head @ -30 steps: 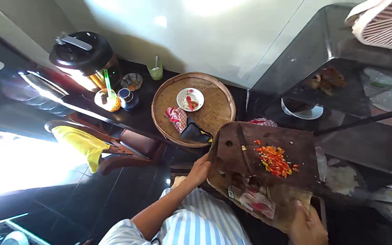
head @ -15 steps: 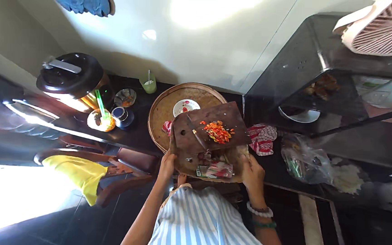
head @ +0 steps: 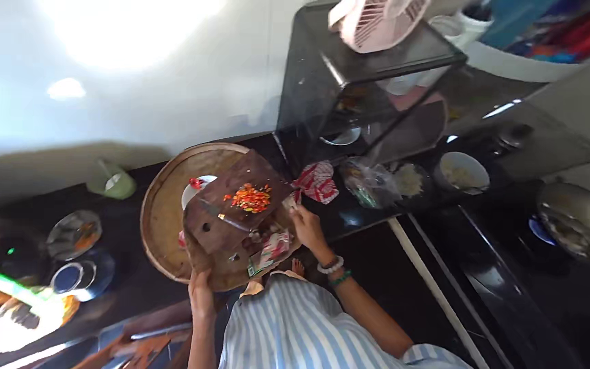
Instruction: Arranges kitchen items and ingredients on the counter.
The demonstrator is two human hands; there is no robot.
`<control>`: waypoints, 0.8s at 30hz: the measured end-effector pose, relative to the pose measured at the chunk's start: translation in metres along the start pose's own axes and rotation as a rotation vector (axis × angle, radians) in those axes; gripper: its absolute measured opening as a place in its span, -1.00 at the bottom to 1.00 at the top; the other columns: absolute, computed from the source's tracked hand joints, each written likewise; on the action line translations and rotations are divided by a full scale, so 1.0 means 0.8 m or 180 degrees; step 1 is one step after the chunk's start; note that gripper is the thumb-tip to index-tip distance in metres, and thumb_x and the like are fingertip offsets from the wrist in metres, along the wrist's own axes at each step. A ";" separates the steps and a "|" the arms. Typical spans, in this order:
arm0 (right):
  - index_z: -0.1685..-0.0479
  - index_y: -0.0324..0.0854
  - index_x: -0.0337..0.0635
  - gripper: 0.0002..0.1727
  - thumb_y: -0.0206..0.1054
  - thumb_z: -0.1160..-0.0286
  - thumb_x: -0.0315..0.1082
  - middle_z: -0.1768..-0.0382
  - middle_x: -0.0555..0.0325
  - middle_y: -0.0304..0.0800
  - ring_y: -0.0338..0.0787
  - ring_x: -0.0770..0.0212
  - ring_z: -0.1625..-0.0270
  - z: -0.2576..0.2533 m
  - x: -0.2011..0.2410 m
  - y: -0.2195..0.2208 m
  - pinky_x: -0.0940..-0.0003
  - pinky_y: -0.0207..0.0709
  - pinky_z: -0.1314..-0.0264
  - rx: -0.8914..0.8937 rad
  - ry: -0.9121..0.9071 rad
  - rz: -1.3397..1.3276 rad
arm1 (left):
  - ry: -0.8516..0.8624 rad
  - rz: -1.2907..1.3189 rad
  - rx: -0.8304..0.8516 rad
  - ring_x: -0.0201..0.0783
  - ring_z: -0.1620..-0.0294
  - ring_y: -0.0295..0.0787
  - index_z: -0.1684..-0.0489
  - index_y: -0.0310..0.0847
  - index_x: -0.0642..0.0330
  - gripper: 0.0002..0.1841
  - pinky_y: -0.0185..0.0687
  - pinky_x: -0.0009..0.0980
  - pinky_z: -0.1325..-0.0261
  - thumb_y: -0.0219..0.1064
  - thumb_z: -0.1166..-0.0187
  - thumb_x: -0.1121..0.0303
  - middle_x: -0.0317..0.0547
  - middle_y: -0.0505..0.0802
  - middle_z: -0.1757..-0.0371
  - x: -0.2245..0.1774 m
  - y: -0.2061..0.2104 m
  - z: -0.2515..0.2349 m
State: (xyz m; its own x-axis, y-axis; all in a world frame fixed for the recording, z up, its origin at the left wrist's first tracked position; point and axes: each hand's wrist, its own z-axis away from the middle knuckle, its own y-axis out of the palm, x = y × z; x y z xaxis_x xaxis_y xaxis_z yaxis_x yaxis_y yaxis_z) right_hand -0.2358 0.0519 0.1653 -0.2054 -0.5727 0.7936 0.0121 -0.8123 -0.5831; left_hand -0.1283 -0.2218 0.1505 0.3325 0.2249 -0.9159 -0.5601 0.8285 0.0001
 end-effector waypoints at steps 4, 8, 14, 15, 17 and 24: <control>-0.42 0.61 -0.27 -0.39 0.01 -0.85 0.09 -0.11 -0.20 0.82 0.80 -0.04 -0.20 -0.011 0.005 -0.029 -0.07 0.57 -0.38 0.0545 0.0201 -0.0290 | 0.0009 0.0086 -0.0038 -0.34 -0.05 0.76 -0.44 0.43 0.35 -0.59 0.75 -0.29 -0.12 0.03 -0.63 0.47 0.00 0.76 -0.16 0.005 -0.001 0.002; -0.50 0.53 -0.31 -0.46 -0.02 -0.90 -0.06 -0.08 -0.13 0.87 0.90 0.05 0.02 -0.073 -0.006 -0.095 0.07 0.76 -0.09 -0.0375 0.0390 -0.1057 | 0.0045 -0.0007 -0.0118 -0.38 0.07 0.76 -0.33 0.47 0.35 -0.64 0.75 -0.33 -0.01 0.08 -0.61 0.45 -0.06 0.76 -0.03 0.007 -0.003 0.000; -0.72 0.13 -0.14 -0.27 -0.18 -0.86 0.24 0.25 -0.08 0.80 0.73 0.16 0.50 -0.158 -0.031 -0.167 0.23 0.66 0.38 -0.0973 0.1021 -0.1947 | -0.0033 0.0023 -0.0196 -0.32 0.08 0.77 -0.29 0.50 0.30 -0.66 0.76 -0.25 0.03 0.13 -0.59 0.41 -0.05 0.78 0.00 0.020 -0.010 -0.005; -0.67 0.19 -0.19 -0.28 -0.18 -0.86 0.22 0.30 -0.09 0.79 0.71 0.17 0.52 -0.169 -0.032 -0.170 0.25 0.63 0.40 -0.0928 0.1136 -0.1958 | -0.0030 0.0064 -0.0192 -0.31 0.10 0.77 -0.28 0.49 0.30 -0.67 0.76 -0.25 0.04 0.12 -0.60 0.42 -0.05 0.77 0.02 0.021 -0.011 -0.005; -0.57 0.29 -0.27 -0.34 -0.19 -0.90 0.13 0.33 -0.08 0.77 0.69 0.19 0.51 -0.197 -0.031 -0.175 0.26 0.60 0.38 -0.0911 0.1273 -0.1894 | -0.0023 0.0102 -0.0216 -0.33 0.13 0.78 -0.25 0.49 0.28 -0.69 0.78 -0.28 0.08 0.12 -0.61 0.42 -0.08 0.78 0.05 0.022 -0.010 -0.005; -0.37 0.44 -0.31 -0.48 -0.06 -0.87 -0.01 0.46 -0.05 0.68 0.66 0.21 0.60 -0.172 -0.043 -0.183 0.28 0.61 0.45 -0.0995 0.1222 -0.1742 | -0.0042 0.0102 -0.0274 -0.35 0.16 0.78 -0.25 0.49 0.28 -0.70 0.77 -0.31 0.10 0.09 -0.62 0.41 -0.09 0.79 0.08 0.021 -0.006 -0.004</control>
State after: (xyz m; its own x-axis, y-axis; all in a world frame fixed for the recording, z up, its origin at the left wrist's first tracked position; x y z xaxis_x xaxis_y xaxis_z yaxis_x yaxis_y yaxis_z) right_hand -0.3653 0.2058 0.1998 -0.4307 0.0310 0.9020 -0.4581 -0.8686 -0.1889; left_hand -0.1222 -0.2239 0.1334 0.3228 0.2578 -0.9107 -0.6337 0.7736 -0.0056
